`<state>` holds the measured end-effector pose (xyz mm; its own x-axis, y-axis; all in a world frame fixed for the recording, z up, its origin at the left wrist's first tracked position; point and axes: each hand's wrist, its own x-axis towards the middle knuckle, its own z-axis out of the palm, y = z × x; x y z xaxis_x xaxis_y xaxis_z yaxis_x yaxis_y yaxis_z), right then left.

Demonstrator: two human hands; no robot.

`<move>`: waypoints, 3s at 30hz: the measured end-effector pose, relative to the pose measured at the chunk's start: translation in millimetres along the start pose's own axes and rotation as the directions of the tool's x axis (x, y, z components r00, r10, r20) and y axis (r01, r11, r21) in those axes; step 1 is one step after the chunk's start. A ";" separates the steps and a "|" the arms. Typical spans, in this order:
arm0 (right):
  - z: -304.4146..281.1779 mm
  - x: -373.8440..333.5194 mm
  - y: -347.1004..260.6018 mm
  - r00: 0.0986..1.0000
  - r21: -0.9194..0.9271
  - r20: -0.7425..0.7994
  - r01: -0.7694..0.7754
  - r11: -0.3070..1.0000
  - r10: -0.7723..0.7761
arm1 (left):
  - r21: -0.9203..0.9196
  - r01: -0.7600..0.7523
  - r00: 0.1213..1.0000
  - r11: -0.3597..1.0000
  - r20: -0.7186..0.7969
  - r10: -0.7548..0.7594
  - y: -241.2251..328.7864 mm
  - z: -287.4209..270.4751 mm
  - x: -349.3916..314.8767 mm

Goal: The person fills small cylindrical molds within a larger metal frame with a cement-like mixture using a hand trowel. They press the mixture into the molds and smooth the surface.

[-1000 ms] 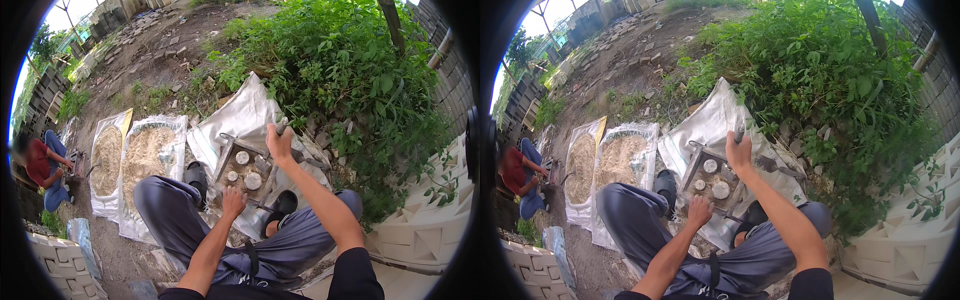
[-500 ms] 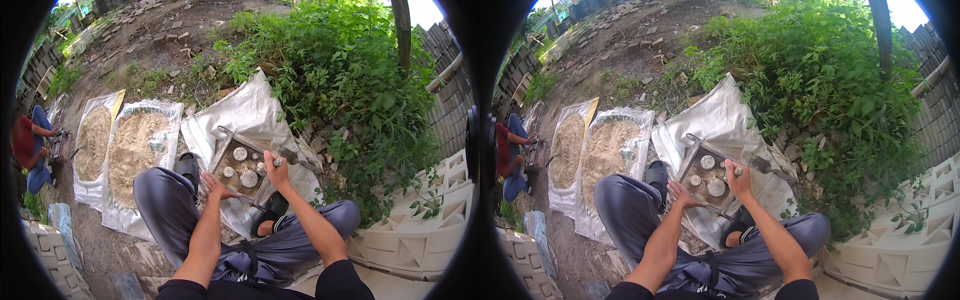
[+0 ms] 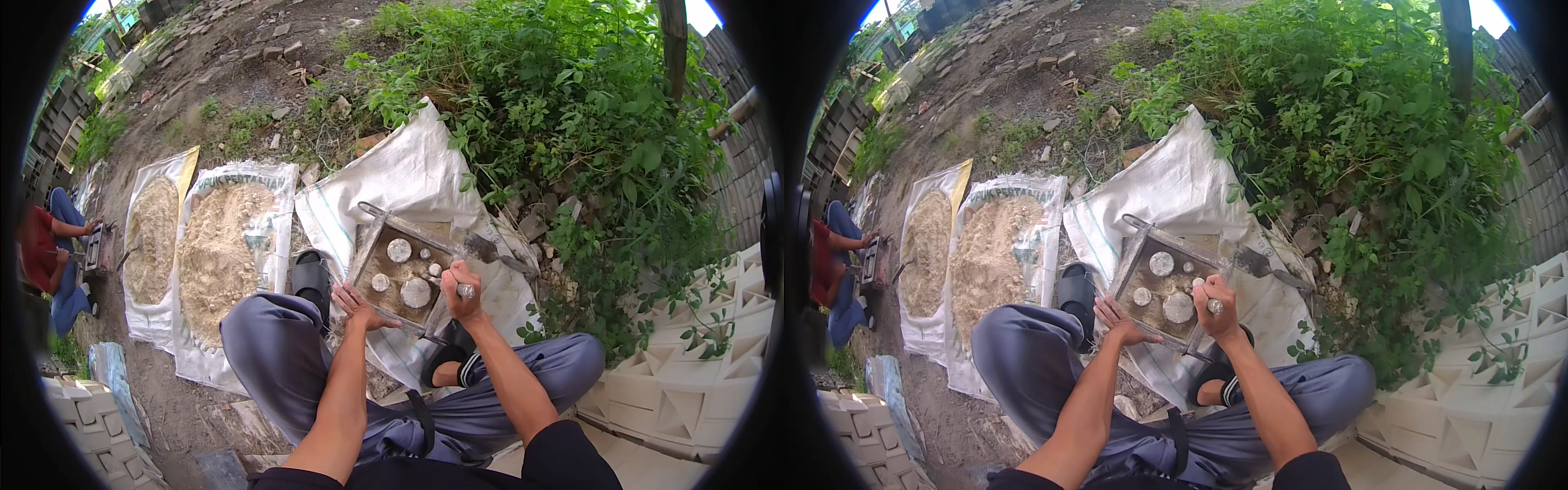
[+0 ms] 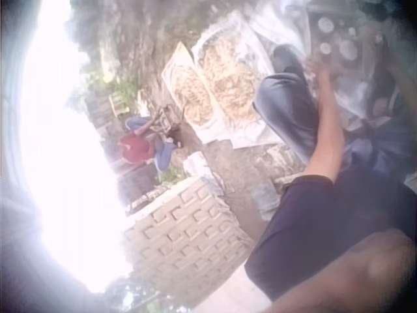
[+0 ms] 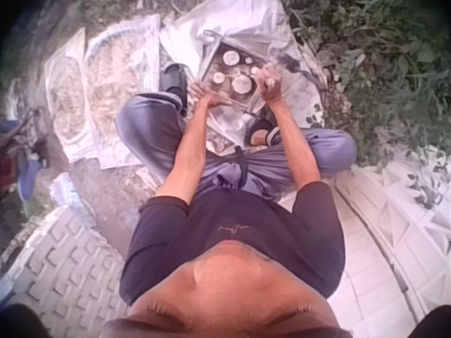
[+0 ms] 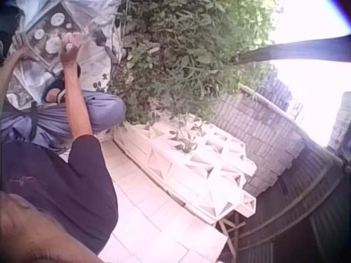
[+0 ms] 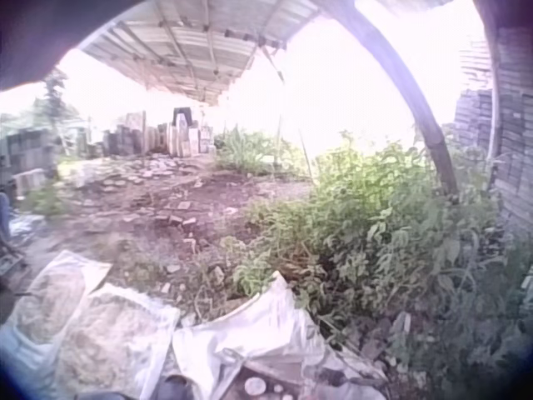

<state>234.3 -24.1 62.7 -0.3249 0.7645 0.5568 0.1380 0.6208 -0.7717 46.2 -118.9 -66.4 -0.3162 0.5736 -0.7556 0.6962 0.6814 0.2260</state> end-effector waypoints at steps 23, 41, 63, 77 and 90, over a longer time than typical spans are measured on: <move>-4.5 28.2 -10.5 0.955 0.012 -0.049 -0.293 0.956 0.293 | 0.145 0.045 0.996 0.988 0.075 -0.056 2.4 -7.9 1.8; -2.1 31.8 -4.4 0.926 -0.048 -0.025 -0.377 0.925 0.376 | 0.012 0.050 0.998 0.999 0.030 -0.050 -3.6 -0.6 2.2; 39.8 -5.0 6.2 0.957 -0.213 -0.086 -0.291 0.933 0.279 | 0.065 0.080 0.995 0.995 0.056 -0.084 7.5 -5.0 -0.4; 31.1 33.1 -11.1 0.796 -0.319 0.453 -0.276 0.907 0.401 | 0.068 0.199 0.980 0.978 -0.009 -0.199 12.5 -3.8 10.5; -3.1 20.7 42.7 0.652 -0.558 0.163 -0.558 0.614 0.741 | 0.300 -0.674 0.711 0.675 0.016 0.703 93.8 -160.4 -57.1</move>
<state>236.4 18.8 42.2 -0.2616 0.9298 -0.2589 0.7884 0.0511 -0.6131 26.1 -14.8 96.5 0.2751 0.8795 -0.3882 0.8762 -0.0631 0.4779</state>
